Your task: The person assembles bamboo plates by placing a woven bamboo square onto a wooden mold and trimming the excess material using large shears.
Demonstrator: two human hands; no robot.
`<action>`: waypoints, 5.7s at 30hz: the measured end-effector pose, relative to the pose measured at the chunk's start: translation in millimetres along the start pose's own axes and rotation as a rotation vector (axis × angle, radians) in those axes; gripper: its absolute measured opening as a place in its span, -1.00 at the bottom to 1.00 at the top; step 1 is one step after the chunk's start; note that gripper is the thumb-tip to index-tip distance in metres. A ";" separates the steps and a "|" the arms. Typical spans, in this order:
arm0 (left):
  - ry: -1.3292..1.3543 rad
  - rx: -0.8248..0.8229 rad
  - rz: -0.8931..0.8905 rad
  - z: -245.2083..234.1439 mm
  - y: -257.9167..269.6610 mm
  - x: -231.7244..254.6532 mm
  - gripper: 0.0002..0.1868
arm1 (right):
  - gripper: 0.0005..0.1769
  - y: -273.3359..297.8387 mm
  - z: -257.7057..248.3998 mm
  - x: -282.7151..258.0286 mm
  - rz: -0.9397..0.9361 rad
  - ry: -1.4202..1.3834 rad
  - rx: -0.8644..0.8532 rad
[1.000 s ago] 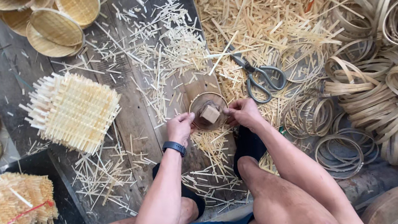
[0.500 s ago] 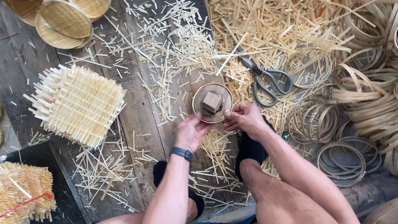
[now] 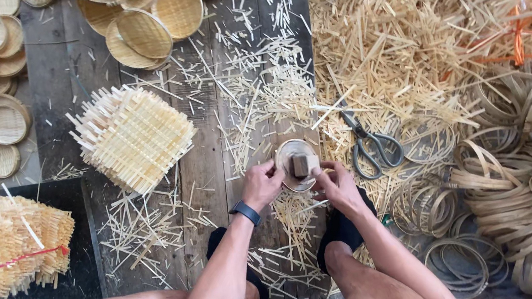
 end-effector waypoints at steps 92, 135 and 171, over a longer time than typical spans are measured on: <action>0.711 -0.042 -0.221 -10.2 -38.3 -80.8 -0.49 | -0.71 -42.7 14.5 -6.2 -0.085 -0.239 -0.058; 0.551 0.066 -0.217 -24.6 -21.0 -70.5 -0.63 | -0.67 -45.5 12.1 -21.7 0.014 -0.084 0.039; 0.499 0.598 -0.221 -99.1 6.1 -134.9 -0.34 | -0.85 -55.9 -243.5 -110.9 -0.493 1.525 0.435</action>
Point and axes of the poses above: each hand's wrist, its own y-axis away from the middle knuckle, its own z-axis out of the palm, x = y × z, the point moved 8 cm from there along -y, towards the middle knuckle, and after that the axes turned 15 degrees about -y, right-handed, at the moved point
